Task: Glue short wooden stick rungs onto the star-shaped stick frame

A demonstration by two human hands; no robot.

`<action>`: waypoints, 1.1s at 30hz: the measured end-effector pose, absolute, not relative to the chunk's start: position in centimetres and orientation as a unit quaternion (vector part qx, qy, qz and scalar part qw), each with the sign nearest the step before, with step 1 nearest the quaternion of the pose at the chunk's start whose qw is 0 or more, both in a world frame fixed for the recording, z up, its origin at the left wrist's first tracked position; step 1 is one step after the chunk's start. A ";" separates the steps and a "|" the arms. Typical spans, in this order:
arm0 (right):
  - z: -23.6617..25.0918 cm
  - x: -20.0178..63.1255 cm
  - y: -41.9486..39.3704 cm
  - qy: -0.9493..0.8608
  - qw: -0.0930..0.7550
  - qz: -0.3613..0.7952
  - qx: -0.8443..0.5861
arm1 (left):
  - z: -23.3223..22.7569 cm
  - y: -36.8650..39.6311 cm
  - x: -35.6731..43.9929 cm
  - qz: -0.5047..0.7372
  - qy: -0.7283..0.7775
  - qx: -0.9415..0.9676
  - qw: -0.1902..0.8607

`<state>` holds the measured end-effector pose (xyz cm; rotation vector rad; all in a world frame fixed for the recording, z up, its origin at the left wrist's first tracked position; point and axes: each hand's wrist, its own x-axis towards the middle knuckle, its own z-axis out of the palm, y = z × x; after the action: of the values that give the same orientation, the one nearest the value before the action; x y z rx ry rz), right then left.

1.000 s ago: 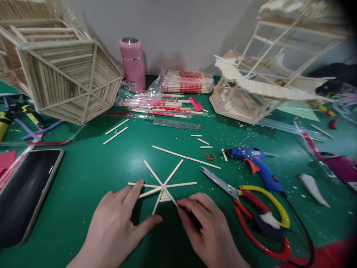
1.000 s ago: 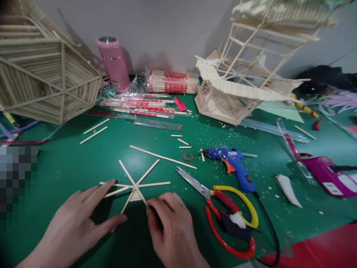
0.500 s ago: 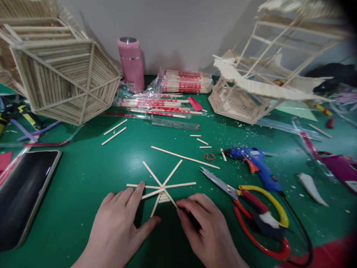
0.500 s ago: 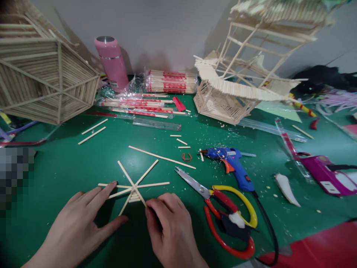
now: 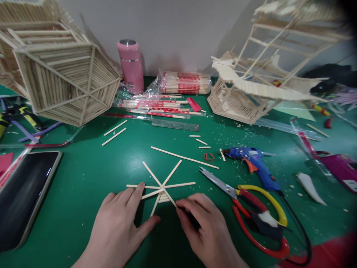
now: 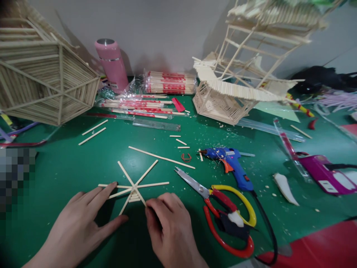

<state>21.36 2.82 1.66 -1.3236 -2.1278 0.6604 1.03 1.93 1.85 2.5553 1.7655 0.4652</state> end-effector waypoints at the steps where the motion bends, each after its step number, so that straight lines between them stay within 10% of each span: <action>1: 1.7 21.4 2.8 -0.790 0.272 0.244 -0.492 | 1.8 1.9 1.0 0.151 0.564 0.812 0.002; 24: 2.2 21.4 3.6 -0.806 0.299 0.226 -0.459 | 1.7 2.0 1.0 0.155 0.569 0.807 0.008; 33: 2.4 20.1 5.9 -0.862 0.163 0.244 -0.413 | 1.5 2.2 0.9 0.148 0.564 0.812 -0.004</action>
<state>20.08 5.92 2.42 -1.1767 -2.4588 0.6972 0.88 2.20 1.53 2.5593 1.7768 0.4652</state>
